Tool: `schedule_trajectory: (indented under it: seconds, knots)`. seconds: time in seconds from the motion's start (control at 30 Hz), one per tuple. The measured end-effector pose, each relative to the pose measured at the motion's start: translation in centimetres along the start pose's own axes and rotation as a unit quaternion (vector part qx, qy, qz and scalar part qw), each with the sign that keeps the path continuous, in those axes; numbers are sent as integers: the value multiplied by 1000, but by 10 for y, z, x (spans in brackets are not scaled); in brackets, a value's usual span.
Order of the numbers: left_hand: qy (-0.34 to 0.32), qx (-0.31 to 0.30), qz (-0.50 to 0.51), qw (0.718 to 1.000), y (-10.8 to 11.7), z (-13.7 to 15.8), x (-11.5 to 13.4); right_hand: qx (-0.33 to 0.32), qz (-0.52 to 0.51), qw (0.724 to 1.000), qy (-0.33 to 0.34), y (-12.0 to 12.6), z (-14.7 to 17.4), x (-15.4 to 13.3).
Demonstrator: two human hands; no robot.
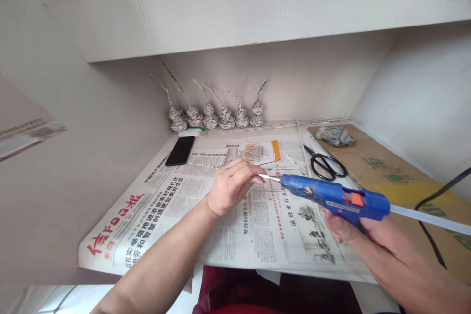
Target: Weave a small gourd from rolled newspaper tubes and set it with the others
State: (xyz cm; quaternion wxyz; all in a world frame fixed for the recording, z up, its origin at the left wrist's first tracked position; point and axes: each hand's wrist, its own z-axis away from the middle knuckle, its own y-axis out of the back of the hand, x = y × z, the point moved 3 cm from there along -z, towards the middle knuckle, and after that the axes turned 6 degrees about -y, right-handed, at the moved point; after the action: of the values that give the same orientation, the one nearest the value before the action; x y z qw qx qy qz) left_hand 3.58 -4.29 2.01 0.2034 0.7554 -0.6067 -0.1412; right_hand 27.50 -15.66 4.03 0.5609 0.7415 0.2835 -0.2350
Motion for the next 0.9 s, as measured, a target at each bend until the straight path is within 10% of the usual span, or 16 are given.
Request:
schedule_trajectory:
  seconds: [0.5, 0.73, 0.9]
  knots:
    - [18, -44, -71, 996, -1, 3, -6, 9, 129, 990, 57, 12, -5, -13]
    - [28, -5, -90, 996, 5, 2, -9, -38, 258, 964, -60, 20, -27, 65]
    - [73, -12, -116, 990, 7, 2, -11, 56, 311, 946, -65, 54, -19, 118]
